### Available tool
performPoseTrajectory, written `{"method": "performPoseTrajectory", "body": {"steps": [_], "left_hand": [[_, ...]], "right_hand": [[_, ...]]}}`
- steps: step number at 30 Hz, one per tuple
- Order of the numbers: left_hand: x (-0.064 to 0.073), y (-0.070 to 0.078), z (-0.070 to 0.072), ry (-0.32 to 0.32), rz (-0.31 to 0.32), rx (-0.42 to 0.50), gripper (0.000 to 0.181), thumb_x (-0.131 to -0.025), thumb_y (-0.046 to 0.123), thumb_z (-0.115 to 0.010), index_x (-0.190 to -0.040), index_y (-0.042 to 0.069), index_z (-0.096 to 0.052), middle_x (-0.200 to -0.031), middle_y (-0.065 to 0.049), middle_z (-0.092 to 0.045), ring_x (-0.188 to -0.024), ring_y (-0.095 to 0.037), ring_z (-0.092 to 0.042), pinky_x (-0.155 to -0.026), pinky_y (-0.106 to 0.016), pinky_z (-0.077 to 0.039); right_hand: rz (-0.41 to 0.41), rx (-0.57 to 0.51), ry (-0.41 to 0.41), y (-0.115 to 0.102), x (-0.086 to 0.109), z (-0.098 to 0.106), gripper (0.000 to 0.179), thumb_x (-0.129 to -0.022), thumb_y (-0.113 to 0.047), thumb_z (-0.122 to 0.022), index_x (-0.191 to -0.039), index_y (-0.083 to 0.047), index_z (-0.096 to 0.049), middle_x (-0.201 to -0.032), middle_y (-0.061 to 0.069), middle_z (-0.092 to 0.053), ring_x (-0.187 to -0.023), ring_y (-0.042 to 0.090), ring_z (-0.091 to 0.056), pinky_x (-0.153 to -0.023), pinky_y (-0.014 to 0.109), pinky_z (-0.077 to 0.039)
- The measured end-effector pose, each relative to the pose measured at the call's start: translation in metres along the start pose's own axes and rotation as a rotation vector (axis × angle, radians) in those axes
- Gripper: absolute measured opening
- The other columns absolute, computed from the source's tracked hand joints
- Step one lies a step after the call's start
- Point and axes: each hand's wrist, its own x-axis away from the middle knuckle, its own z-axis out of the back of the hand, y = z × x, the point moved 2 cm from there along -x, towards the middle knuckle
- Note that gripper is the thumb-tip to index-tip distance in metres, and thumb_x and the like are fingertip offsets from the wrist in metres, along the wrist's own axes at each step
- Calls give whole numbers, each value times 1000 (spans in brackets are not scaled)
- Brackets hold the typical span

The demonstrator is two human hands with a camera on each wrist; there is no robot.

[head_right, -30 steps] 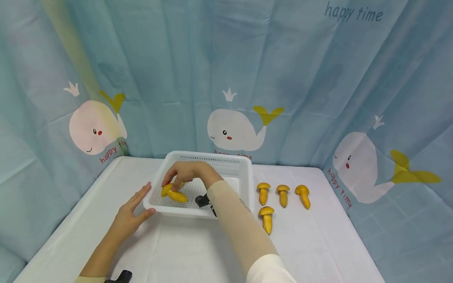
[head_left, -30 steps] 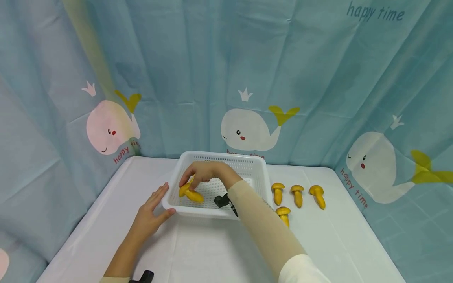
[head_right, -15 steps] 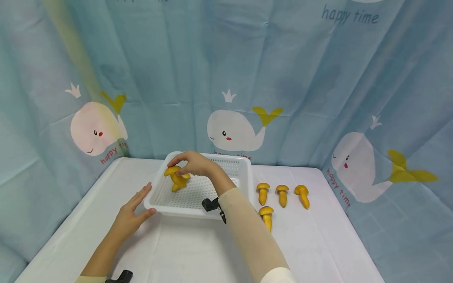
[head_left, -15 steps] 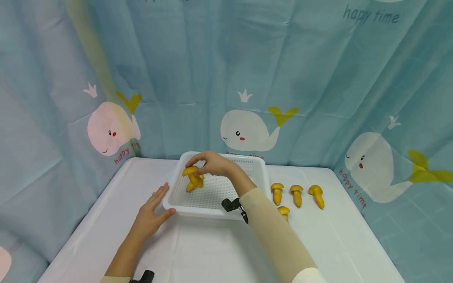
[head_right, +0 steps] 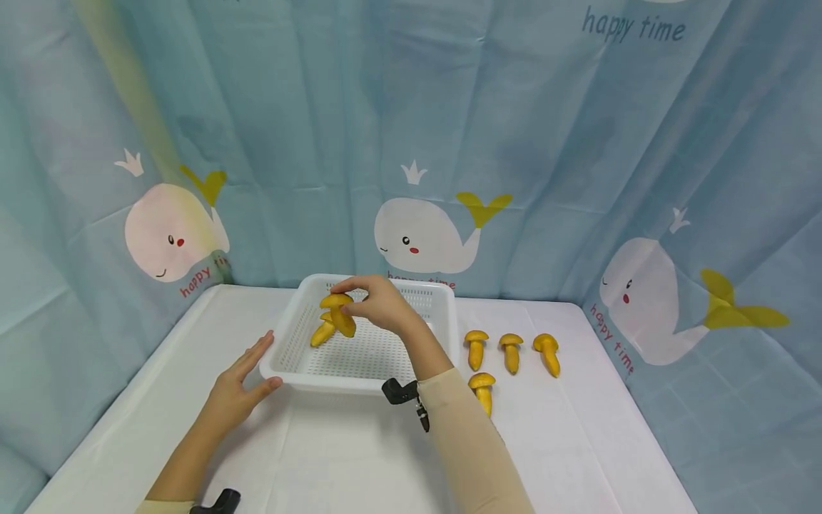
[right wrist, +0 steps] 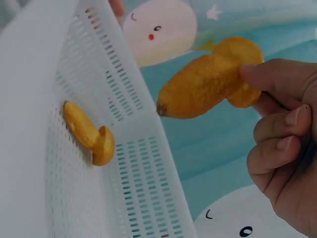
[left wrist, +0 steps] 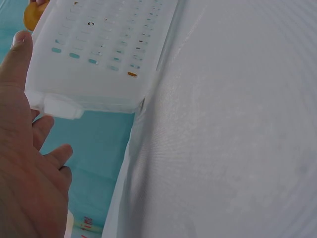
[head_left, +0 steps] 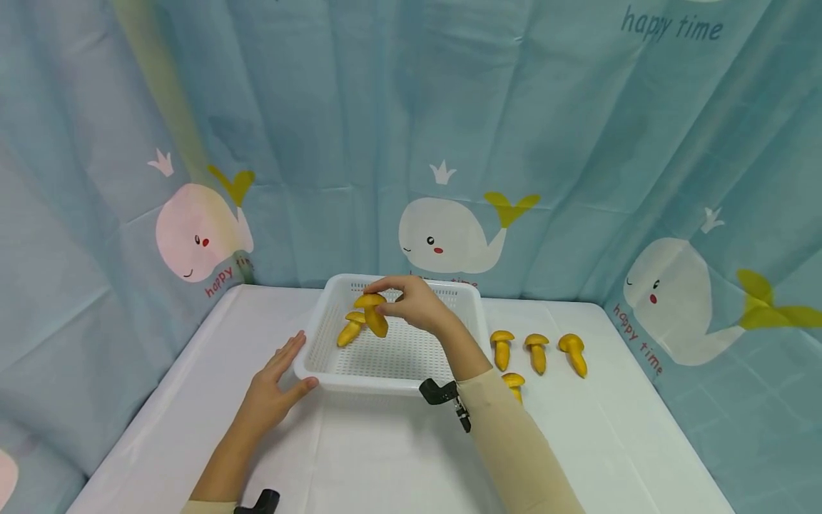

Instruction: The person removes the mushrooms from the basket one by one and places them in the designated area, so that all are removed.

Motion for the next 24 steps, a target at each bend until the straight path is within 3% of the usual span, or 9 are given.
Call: {"method": "performPoseTrajectory", "body": {"steps": [4,7,11,16,21,24], "left_hand": [[0,0,0,1,4,2,89,-85,32,-84,-160,30,-36,-167,-1,-33,-154,-39,-29,-119,-69,-27],[1,0,0,4,5,3,89,-86,32,-84,-161,29,-36,-167,-2,-32,-153,-40,-29,-118,-69,-27],[2,0,0,6,7,5,89,-86,33,-83,-161,29,-35,-167,-3,-32,-153,-41,-29,-118,-70,-28],[1,-1,-1,6,9,4,89,-86,35,-83,-161,29,-35,-167,-3,-32,-153,-41,-28,-117,-71,-27],[2,-2,-1,-3,10,8,89,-86,36,-83,-161,32,-34,-167,-2,-31,-153,-41,-28,-117,-71,-27],[2,-1,-1,-7,6,8,89,-86,35,-83,-161,32,-35,-167,-3,-31,-153,-42,-28,-117,-71,-28]], "right_hand": [[30,-14,59,-1,12,6,32,-94,-18,-75,-122,-33,-74,-129,-10,-68,-72,19,-61,-64,34,-56],[62,-4,97,-2,22,9,31,-94,-20,-75,-122,-33,-74,-128,-11,-68,-86,19,-66,-72,37,-59],[94,-21,140,-4,37,14,30,-94,-21,-76,-122,-33,-74,-126,-13,-69,-92,26,-67,-73,35,-59],[136,-50,182,-6,56,22,30,-94,-21,-76,-123,-30,-74,-127,-11,-70,-76,23,-64,-65,28,-55],[153,-51,217,-7,80,33,31,-94,-21,-77,-124,-28,-74,-126,-7,-70,-54,21,-51,-50,24,-44],[146,-47,247,-5,95,41,31,-94,-22,-77,-124,-30,-74,-125,-8,-71,-50,21,-45,-46,24,-40]]}}
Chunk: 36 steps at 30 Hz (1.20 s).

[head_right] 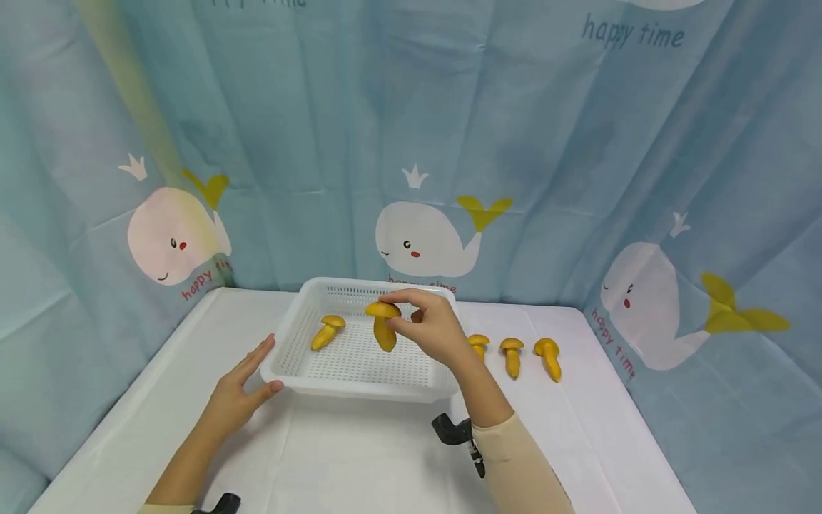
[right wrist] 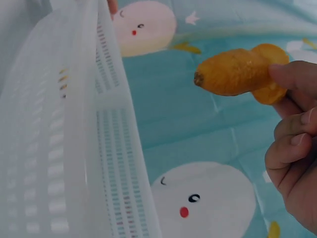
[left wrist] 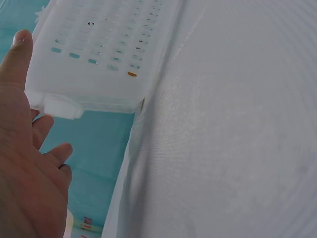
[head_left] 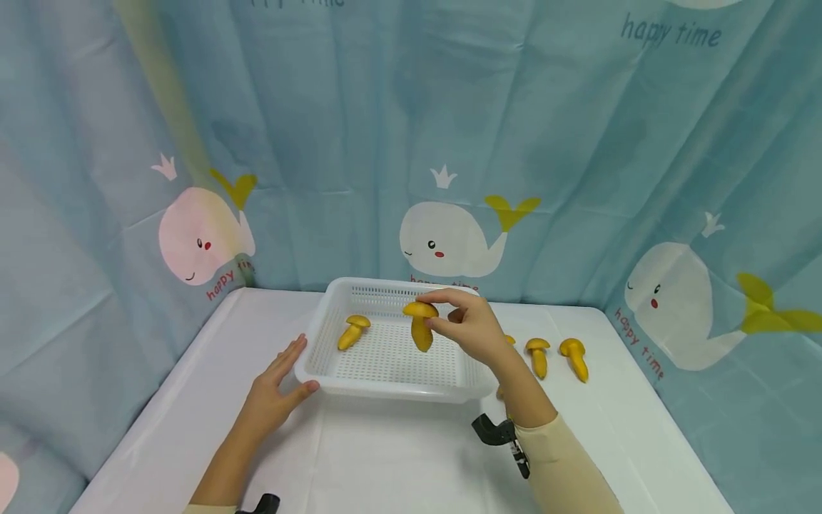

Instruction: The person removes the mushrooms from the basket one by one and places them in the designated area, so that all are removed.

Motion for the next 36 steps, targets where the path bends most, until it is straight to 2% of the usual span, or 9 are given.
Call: {"method": "performPoseTrajectory", "body": {"steps": [4,10,15,19,22,26,31,36], "left_hand": [[2,0,0,-1,-1,-3,89,-85,34,-84,-160,31,-35,-167,-6,-32,-152,-45,-29,-116,-73,-28],[4,-1,-2,-3,6,-3,90,-85,33,-84,-161,32,-35,-167,-6,-33,-151,-47,-30,-114,-75,-29],[2,-1,-3,-8,-1,-7,89,-86,34,-83,-161,33,-34,-167,-4,-32,-152,-44,-29,-117,-70,-28],[0,-1,-3,-8,3,-21,90,-86,35,-83,-161,32,-33,-167,-4,-31,-152,-42,-30,-118,-69,-28],[0,-1,-3,-8,12,-25,90,-86,34,-83,-161,32,-33,-167,-3,-31,-152,-43,-29,-118,-70,-28],[-1,-1,-4,-5,16,-27,91,-86,32,-83,-161,33,-32,-167,-4,-31,-152,-43,-29,-117,-70,-28],[-2,-1,-3,-6,10,-21,91,-86,35,-83,-161,32,-33,-167,-4,-31,-152,-43,-30,-117,-71,-28],[-2,-1,-2,-10,15,-17,91,-86,33,-83,-161,32,-33,-167,-5,-30,-152,-46,-29,-115,-73,-28]], "right_hand": [[-2,6,43,1,17,14,31,-94,-22,-77,-123,-31,-74,-123,-7,-71,-48,19,-40,-44,24,-37],[41,-22,69,3,38,30,33,-92,-12,-77,-124,-17,-74,-124,3,-71,-46,17,-33,-43,23,-31],[19,29,101,6,55,46,33,-92,-11,-77,-124,-19,-74,-123,2,-72,-45,14,-37,-42,22,-35],[12,21,116,10,67,59,34,-92,-9,-76,-125,-16,-73,-122,4,-72,-45,15,-41,-42,24,-38],[35,18,122,14,75,68,35,-92,-4,-76,-127,-11,-72,-121,7,-72,-45,16,-38,-41,25,-35],[32,50,135,21,86,77,37,-91,-4,-76,-127,-11,-72,-122,5,-72,-45,15,-36,-40,27,-32],[-5,76,144,29,99,87,35,-92,-6,-76,-126,-13,-72,-120,5,-72,-49,15,-46,-42,26,-38],[-8,62,146,37,109,96,34,-93,-3,-74,-127,-9,-71,-119,6,-72,-53,19,-52,-47,25,-46]]}}
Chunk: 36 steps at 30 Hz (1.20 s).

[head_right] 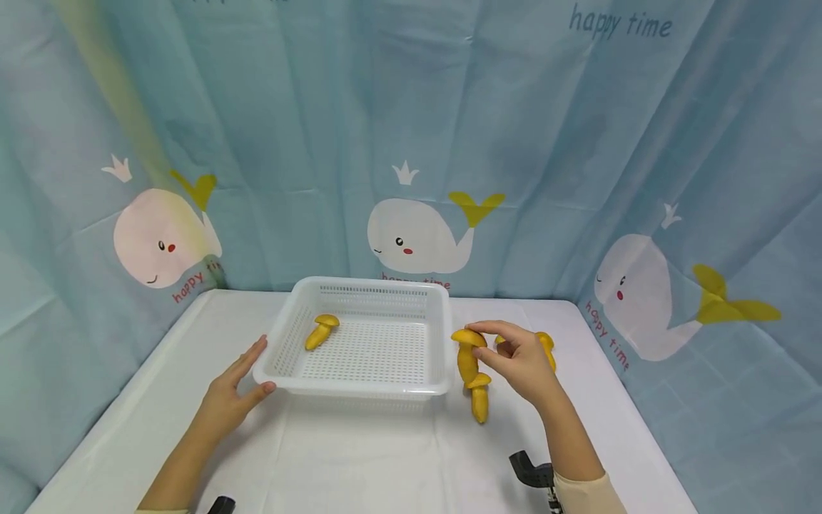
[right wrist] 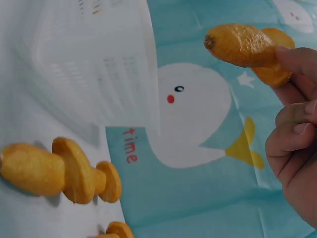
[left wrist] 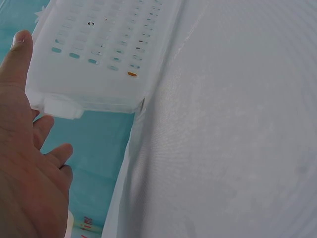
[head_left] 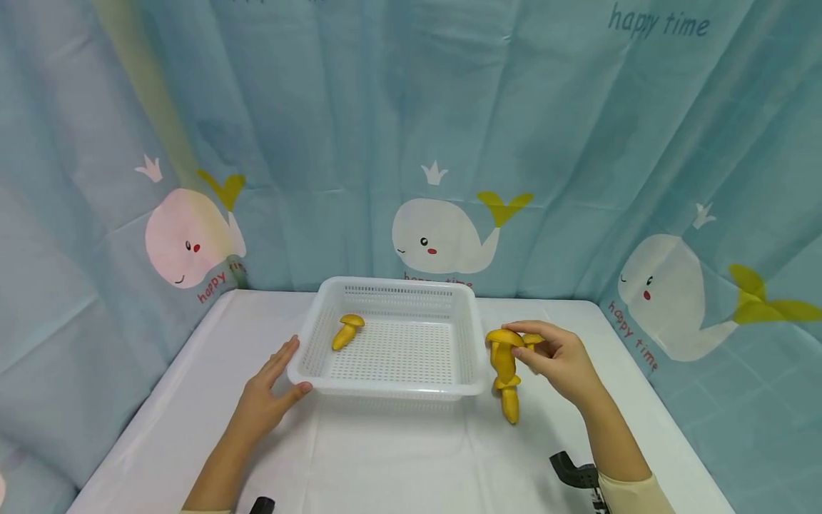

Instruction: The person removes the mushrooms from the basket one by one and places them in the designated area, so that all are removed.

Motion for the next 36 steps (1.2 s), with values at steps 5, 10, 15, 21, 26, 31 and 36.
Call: {"method": "performPoseTrajectory", "body": {"steps": [5,10,15,21,26,31,36], "left_hand": [[1,0,0,-2,22,-7,91,-87,33,-83,-161,35,-31,-168,-2,-29,-153,-43,-27,-116,-72,-27],[0,1,-1,-1,18,-13,91,-87,32,-83,-161,34,-32,-168,-1,-29,-153,-41,-28,-117,-71,-27],[0,2,-1,-9,16,-12,91,-87,33,-83,-162,34,-31,-168,-2,-29,-153,-43,-28,-117,-71,-27],[1,3,1,-12,21,-12,91,-87,32,-83,-161,36,-30,-168,-4,-29,-152,-46,-27,-115,-74,-28],[2,3,2,-11,9,-8,90,-87,29,-82,-162,34,-31,-168,-4,-29,-152,-45,-28,-117,-72,-26],[4,4,3,5,-16,-23,89,-88,30,-82,-162,32,-31,-168,0,-29,-153,-41,-29,-128,-47,-21],[2,3,2,15,-45,-19,88,-88,29,-82,-162,30,-33,-167,2,-30,-153,-38,-29,-128,-22,-14]], "right_hand": [[-28,15,6,9,6,9,34,-93,-5,-75,-127,-10,-71,-118,-5,-72,-51,18,-52,-48,25,-47],[-37,59,15,17,11,18,34,-93,-7,-75,-126,-12,-71,-116,-9,-73,-48,19,-46,-45,28,-41],[-43,104,30,24,13,26,33,-93,-10,-76,-125,-16,-72,-115,-8,-73,-48,15,-43,-43,28,-37],[-93,112,34,32,13,34,34,-94,-12,-75,-127,-14,-72,-118,-10,-72,-53,19,-51,-49,27,-43],[-151,129,39,41,15,42,35,-95,-15,-75,-129,-14,-71,-119,-15,-71,-61,18,-59,-57,25,-50],[-174,132,36,51,16,49,35,-94,-18,-76,-129,-13,-71,-117,-13,-71,-61,21,-57,-54,26,-49],[-240,146,30,62,19,57,36,-95,-24,-76,-129,-14,-70,-113,-10,-69,-59,25,-53,-47,28,-42]]}}
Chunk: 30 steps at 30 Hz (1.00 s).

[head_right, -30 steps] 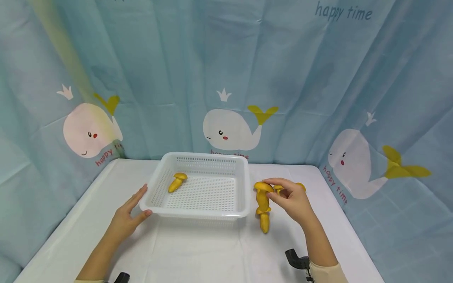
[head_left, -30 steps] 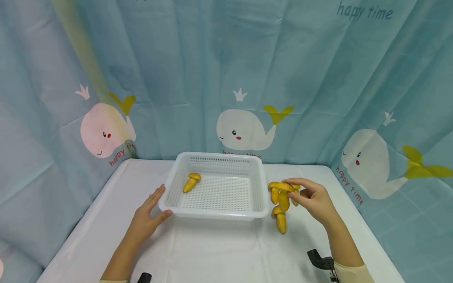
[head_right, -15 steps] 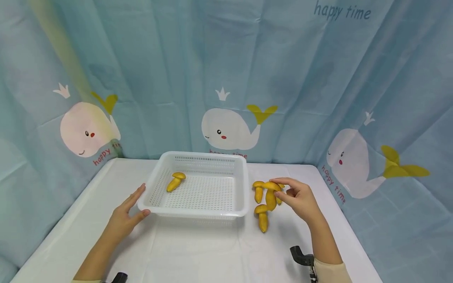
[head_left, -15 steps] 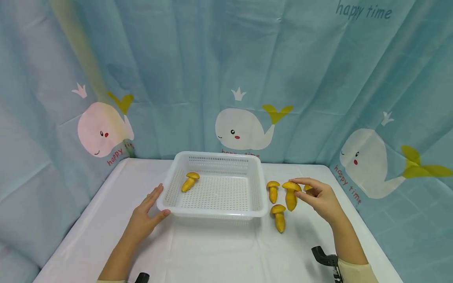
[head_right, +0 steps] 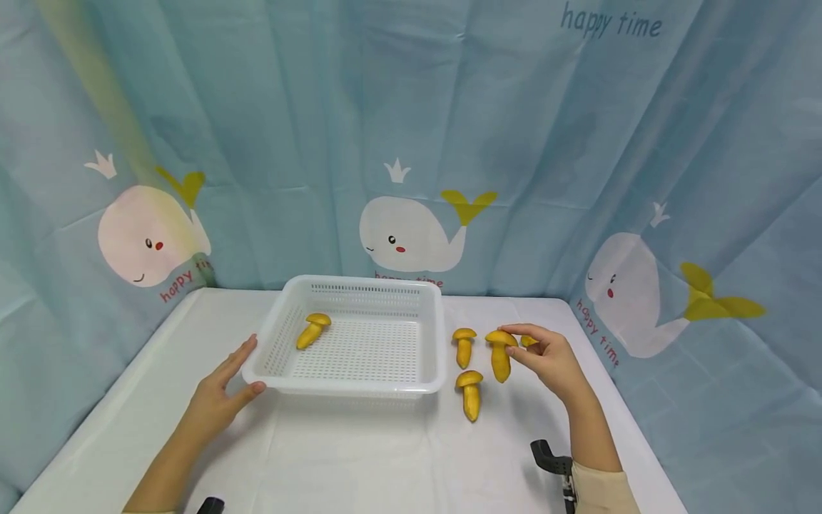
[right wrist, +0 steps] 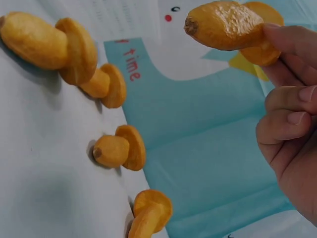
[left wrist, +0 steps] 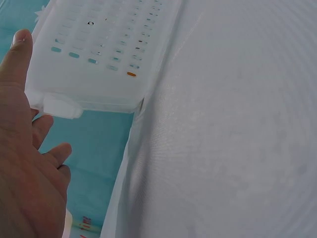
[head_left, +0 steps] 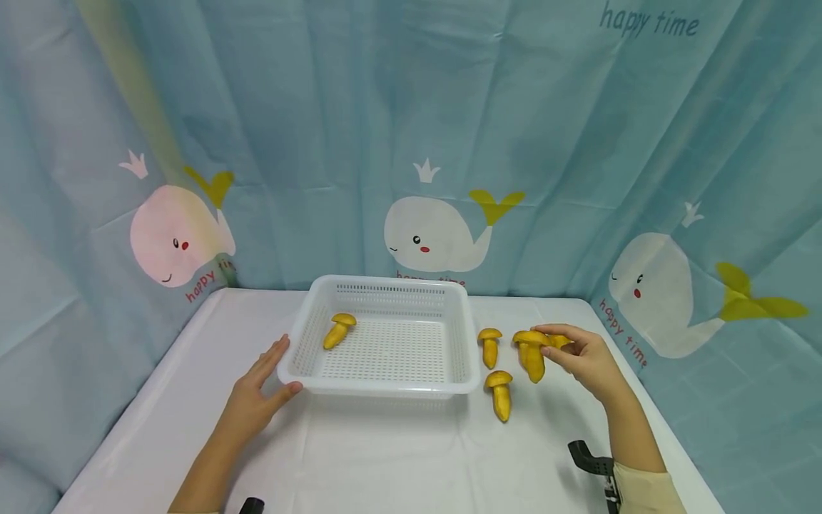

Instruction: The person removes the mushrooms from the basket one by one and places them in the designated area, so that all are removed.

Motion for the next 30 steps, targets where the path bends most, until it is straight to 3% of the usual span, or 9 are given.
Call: {"method": "performPoseTrajectory", "body": {"steps": [14,19,21,26,28,30], "left_hand": [[0,-3,-1,-5,5,6,88,-88,30,-81,-161,30,-33,-167,1,-30,-153,-40,-29,-128,-23,-14],[0,-2,-1,2,5,-1,88,-88,28,-82,-161,31,-33,-167,2,-30,-155,-30,-27,-127,-20,-13],[0,-2,0,5,4,-5,88,-88,29,-82,-161,31,-33,-167,2,-30,-155,-27,-26,-127,-23,-15],[0,-2,-1,-5,12,10,88,-88,29,-81,-162,31,-32,-167,1,-29,-154,-39,-28,-125,-56,-23],[0,-1,-1,-1,5,10,88,-88,28,-82,-161,31,-33,-167,1,-29,-155,-33,-27,-127,-52,-23],[0,-1,-1,5,-6,2,88,-88,28,-82,-161,30,-33,-167,3,-30,-157,-20,-25,-129,-34,-19]], "right_hand": [[-96,-28,-18,32,-2,3,40,-94,-29,-77,-130,-14,-70,-113,-6,-67,-55,21,-47,-45,28,-39],[-120,-30,-33,41,-4,3,39,-93,-30,-77,-129,-15,-70,-119,-4,-66,-52,20,-42,-42,27,-37],[-130,-37,-44,44,-5,3,40,-93,-30,-77,-129,-14,-70,-126,-1,-65,-52,19,-41,-41,26,-36],[-149,-40,-62,51,-4,2,42,-93,-29,-78,-130,-12,-70,-131,12,-61,-56,19,-43,-42,25,-36],[-161,-36,-67,54,-3,2,43,-92,-29,-78,-130,-11,-70,-131,15,-60,-56,18,-42,-42,24,-36],[-176,-41,-69,56,-2,1,43,-91,-29,-79,-130,-10,-70,-132,16,-59,-53,15,-41,-41,23,-35]]}}
